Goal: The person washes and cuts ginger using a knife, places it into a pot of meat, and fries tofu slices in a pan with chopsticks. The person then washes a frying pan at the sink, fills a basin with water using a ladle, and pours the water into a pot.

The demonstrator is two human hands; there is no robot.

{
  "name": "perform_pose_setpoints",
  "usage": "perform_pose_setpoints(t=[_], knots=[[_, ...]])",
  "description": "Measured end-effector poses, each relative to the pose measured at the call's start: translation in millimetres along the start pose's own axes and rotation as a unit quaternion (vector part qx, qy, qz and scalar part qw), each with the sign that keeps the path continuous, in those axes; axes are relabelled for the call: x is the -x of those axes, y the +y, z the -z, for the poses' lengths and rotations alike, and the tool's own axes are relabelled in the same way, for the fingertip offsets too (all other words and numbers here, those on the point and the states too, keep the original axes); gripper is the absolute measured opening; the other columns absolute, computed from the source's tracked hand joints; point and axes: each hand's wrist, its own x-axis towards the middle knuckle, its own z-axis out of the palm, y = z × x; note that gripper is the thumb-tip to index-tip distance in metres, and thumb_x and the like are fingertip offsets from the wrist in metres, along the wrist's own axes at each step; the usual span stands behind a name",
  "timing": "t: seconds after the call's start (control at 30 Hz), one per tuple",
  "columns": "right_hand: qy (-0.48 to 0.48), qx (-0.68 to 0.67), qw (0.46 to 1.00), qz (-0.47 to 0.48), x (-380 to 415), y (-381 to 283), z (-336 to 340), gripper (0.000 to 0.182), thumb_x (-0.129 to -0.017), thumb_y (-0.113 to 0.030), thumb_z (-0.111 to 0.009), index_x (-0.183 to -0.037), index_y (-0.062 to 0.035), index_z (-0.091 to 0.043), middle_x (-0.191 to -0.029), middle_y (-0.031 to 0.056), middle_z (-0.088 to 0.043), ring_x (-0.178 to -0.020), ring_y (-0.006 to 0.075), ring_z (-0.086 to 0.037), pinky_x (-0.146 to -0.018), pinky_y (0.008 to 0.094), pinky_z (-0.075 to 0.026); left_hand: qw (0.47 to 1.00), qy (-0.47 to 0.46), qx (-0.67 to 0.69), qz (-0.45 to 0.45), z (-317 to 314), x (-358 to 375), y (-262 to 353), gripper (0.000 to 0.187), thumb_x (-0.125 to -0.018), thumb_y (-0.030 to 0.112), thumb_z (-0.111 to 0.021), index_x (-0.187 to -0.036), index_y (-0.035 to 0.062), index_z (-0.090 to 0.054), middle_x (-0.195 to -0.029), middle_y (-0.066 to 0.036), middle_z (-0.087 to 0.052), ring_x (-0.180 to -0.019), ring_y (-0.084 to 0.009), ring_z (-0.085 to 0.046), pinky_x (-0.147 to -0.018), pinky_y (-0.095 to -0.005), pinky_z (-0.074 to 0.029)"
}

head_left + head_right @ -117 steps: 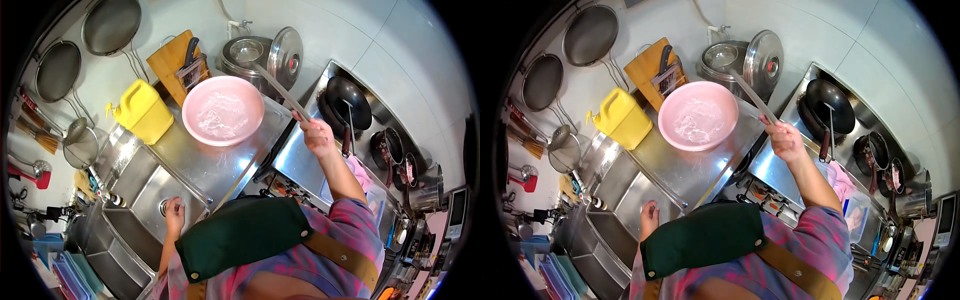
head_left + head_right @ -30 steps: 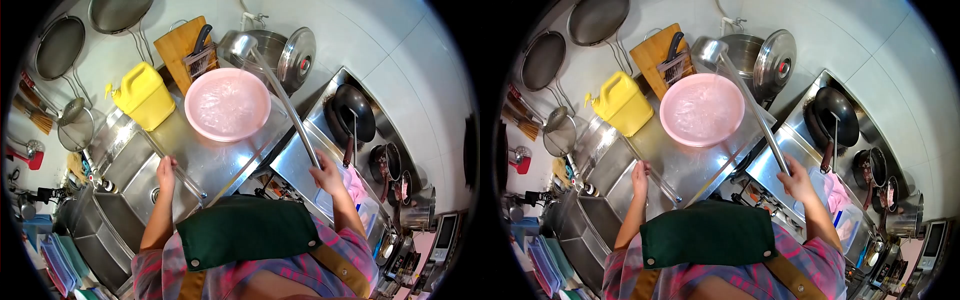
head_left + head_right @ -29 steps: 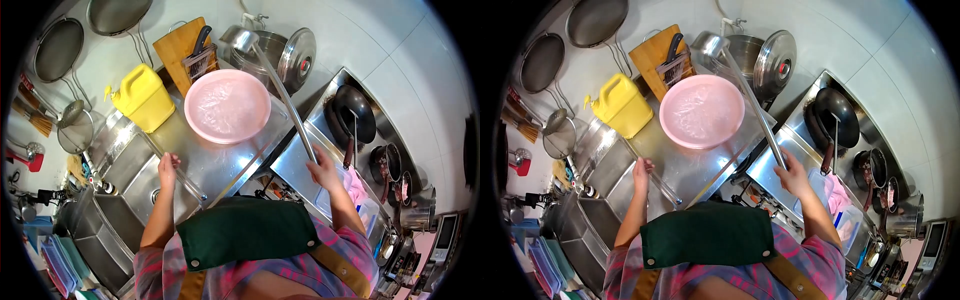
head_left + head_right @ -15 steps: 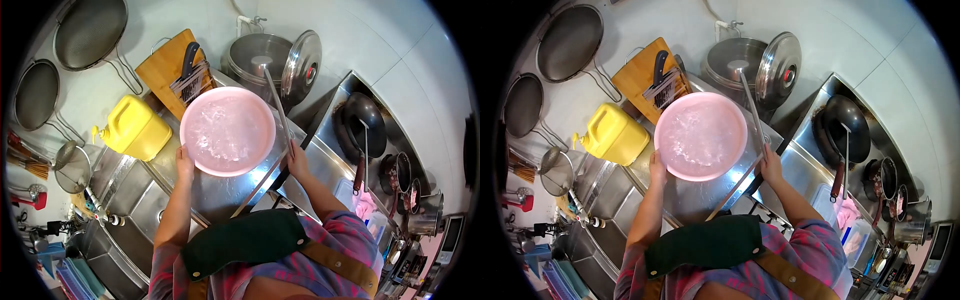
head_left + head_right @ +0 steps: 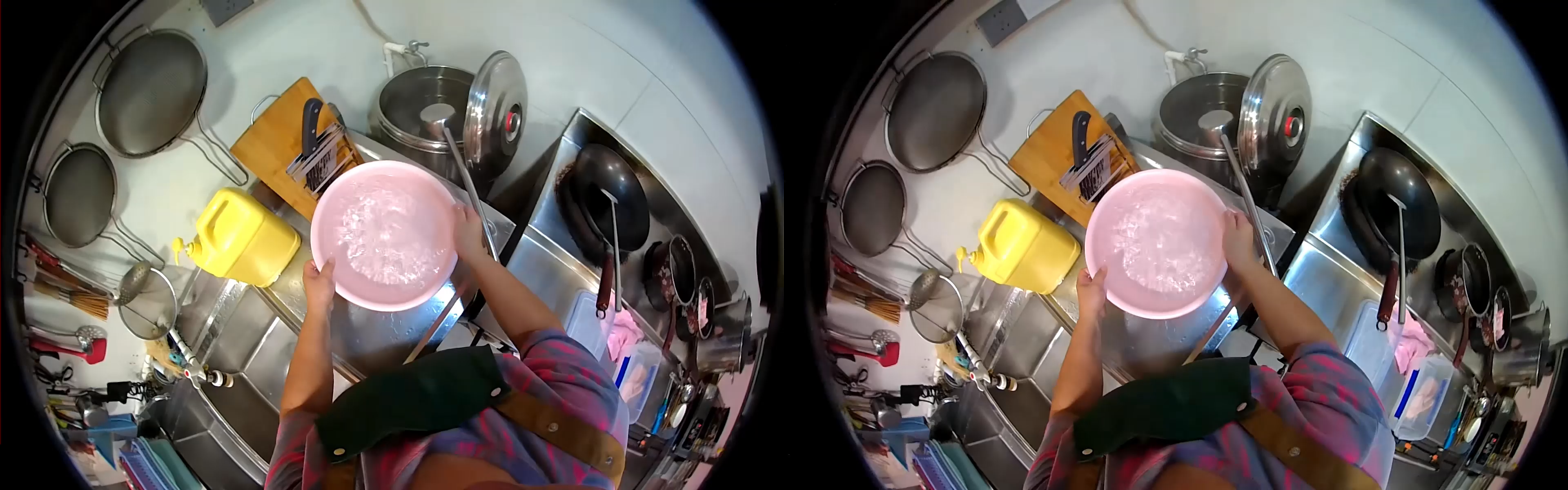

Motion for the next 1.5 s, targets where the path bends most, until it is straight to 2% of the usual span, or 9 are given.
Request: perform_pose_setpoints(t=[0.17, 0.2, 0.3, 0.47, 0.57, 0.67, 0.77, 0.97, 1.5], knots=[[0.069, -0.008, 0.998, -0.005, 25, 1, 13, 0.028, -0.089, -0.021, -0.046, -0.086, 0.0043, -0.057, -0.073, 0.0095, -0.059, -0.068, 0.0136, -0.053, -0.062, 0.0289, -0.044, 0.999, -0.012, -0.006, -0.045, -4, 17, 31, 0.014, -0.088, 0.018, -0.053, -0.085, 0.0045, -0.05, -0.077, -0.004, -0.057, -0.066, -0.0087, -0.049, -0.06, -0.0245, -0.042], [0.074, -0.086, 0.994, -0.011, 32, -5, 18, 0.027, -0.088, -0.022, -0.048, -0.084, 0.003, -0.057, -0.072, 0.0084, -0.059, -0.066, 0.0127, -0.051, -0.061, 0.0281, -0.043, 0.999, -0.014, -0.006, -0.043, -8, 26, 42, 0.015, -0.089, 0.019, -0.052, -0.083, 0.0051, -0.05, -0.075, -0.003, -0.056, -0.065, -0.0079, -0.048, -0.059, -0.0241, -0.041], [0.098, -0.041, 0.994, -0.003, 54, -21, 48, 0.026, -0.088, -0.023, -0.05, -0.086, 0.002, -0.058, -0.072, 0.0077, -0.059, -0.066, 0.0123, -0.05, -0.06, 0.0274, -0.043, 0.997, -0.053, 0.032, -0.042, -14, 33, 51, 0.02, -0.09, 0.024, -0.05, -0.08, 0.0062, -0.05, -0.071, -0.001, -0.054, -0.064, -0.0068, -0.047, -0.059, -0.023, -0.04], [0.164, -0.082, 0.983, -0.032, 109, -75, 115, 0.022, -0.08, -0.017, -0.055, -0.087, 0.0038, -0.057, -0.074, 0.0087, -0.06, -0.066, 0.0144, -0.055, -0.058, 0.0288, -0.045, 0.985, -0.167, 0.041, 0.0, -51, 81, 88, 0.021, -0.091, 0.025, -0.046, -0.094, 0.0044, -0.047, -0.091, -0.009, -0.055, -0.081, -0.0143, -0.052, -0.069, -0.0289, -0.044], [0.214, -0.08, 0.973, -0.023, 145, -85, 162, 0.022, -0.076, -0.014, -0.058, -0.089, 0.0042, -0.057, -0.076, 0.0095, -0.06, -0.067, 0.0159, -0.056, -0.058, 0.0294, -0.045, 0.971, -0.24, 0.009, 0.002, -73, 114, 111, 0.02, -0.09, 0.023, -0.047, -0.093, 0.003, -0.048, -0.083, -0.007, -0.057, -0.068, -0.0125, -0.055, -0.054, -0.0235, -0.044], [0.273, -0.052, 0.96, -0.022, 191, -106, 217, 0.018, -0.075, -0.009, -0.057, -0.088, 0.0044, -0.058, -0.075, 0.0085, -0.061, -0.062, 0.014, -0.057, -0.055, 0.0264, -0.046, 0.94, -0.339, 0.003, 0.026, -99, 141, 109, 0.015, -0.089, 0.019, -0.048, -0.088, 0.0038, -0.049, -0.071, -0.004, -0.056, -0.052, -0.0085, -0.049, -0.042, -0.0202, -0.037], [0.317, -0.136, 0.939, -0.014, 236, -112, 279, 0.016, -0.075, -0.007, -0.057, -0.087, 0.0033, -0.058, -0.075, 0.0085, -0.061, -0.059, 0.0145, -0.057, -0.054, 0.0275, -0.047, 0.907, -0.421, -0.002, 0.037, -134, 193, 115, 0.013, -0.088, 0.017, -0.047, -0.084, 0.0048, -0.05, -0.069, -0.001, -0.053, -0.051, -0.0068, -0.045, -0.04, -0.0196, -0.032], [0.417, -0.156, 0.895, -0.019, 340, -152, 400, 0.019, -0.074, -0.005, -0.056, -0.091, 0.0042, -0.053, -0.076, 0.0115, -0.059, -0.064, 0.0206, -0.058, -0.056, 0.0329, -0.049, 0.815, -0.567, 0.037, 0.11, -214, 306, 108, 0.008, -0.083, 0.012, -0.051, -0.081, 0.0051, -0.047, -0.066, -0.004, -0.053, -0.046, -0.0081, -0.043, -0.041, -0.0201, -0.034], [0.561, -0.067, 0.824, -0.052, 496, -207, 703, 0.02, -0.075, -0.006, -0.057, -0.092, 0.0031, -0.051, -0.079, 0.0115, -0.056, -0.067, 0.0226, -0.058, -0.058, 0.0356, -0.05, 0.637, -0.738, 0.083, 0.206, -427, 582, 52, 0.006, -0.08, 0.008, -0.051, -0.084, 0.0046, -0.048, -0.066, -0.002, -0.054, -0.051, -0.0074, -0.05, -0.044, -0.0181, -0.042]])
